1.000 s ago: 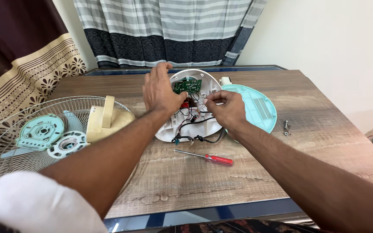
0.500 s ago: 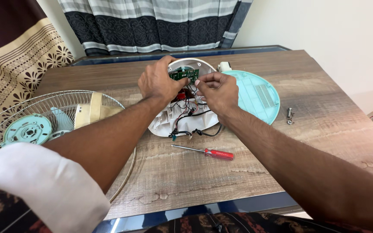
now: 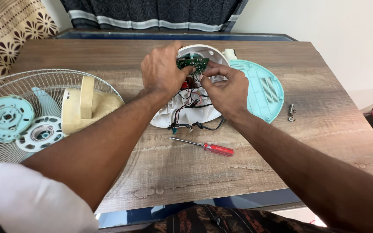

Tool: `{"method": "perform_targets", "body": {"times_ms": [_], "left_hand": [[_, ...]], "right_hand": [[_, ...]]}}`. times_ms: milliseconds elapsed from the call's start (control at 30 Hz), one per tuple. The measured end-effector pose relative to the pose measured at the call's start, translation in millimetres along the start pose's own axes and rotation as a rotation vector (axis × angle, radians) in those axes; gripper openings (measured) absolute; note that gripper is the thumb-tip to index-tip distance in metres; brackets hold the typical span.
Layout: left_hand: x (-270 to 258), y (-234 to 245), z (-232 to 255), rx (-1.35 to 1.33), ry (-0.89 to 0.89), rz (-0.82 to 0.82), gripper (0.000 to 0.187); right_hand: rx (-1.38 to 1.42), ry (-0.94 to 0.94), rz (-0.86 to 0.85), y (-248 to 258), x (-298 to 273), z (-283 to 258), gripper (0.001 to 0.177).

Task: The person works on the internal wiring of a disassembled fan base, using a screwdriver to tighten connections on a circuit board. They repeatedly adjust and secure wires within the white plastic housing.

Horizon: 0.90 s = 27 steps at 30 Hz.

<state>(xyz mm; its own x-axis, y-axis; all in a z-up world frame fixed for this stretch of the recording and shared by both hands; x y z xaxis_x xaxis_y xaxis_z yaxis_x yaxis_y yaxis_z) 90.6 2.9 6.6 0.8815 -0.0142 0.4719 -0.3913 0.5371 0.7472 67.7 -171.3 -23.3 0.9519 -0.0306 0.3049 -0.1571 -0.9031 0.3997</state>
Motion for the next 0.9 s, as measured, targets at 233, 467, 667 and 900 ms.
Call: {"method": "perform_targets", "body": {"times_ms": [233, 467, 667, 900], "left_hand": [[0.4, -3.7, -3.2, -0.042, -0.009, 0.001, 0.048], [-3.2, -0.7, -3.1, -0.083, -0.020, 0.048, 0.046], [-2.6, 0.8, -5.0, -0.094, 0.017, 0.051, 0.048], [-3.7, 5.7, -6.9, -0.111, 0.034, 0.027, 0.047]], "right_hand": [[0.031, 0.023, 0.021, -7.2, 1.9, 0.7, 0.015], [-0.035, 0.030, 0.071, -8.4, 1.7, -1.1, 0.015], [0.070, -0.052, 0.046, -19.2, -9.4, 6.1, 0.013], [0.289, -0.133, -0.025, -29.7, -7.9, 12.5, 0.013]]}}
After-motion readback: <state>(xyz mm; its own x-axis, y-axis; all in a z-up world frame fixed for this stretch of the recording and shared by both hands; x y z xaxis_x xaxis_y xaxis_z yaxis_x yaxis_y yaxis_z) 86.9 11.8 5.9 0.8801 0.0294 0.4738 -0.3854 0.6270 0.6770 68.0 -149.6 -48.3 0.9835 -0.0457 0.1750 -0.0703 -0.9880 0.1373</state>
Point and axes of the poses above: each hand's wrist, its own x-axis towards the middle knuckle, its own y-axis out of the back of the hand, z = x × y, the point moved 5 cm from there along x, towards the middle knuckle
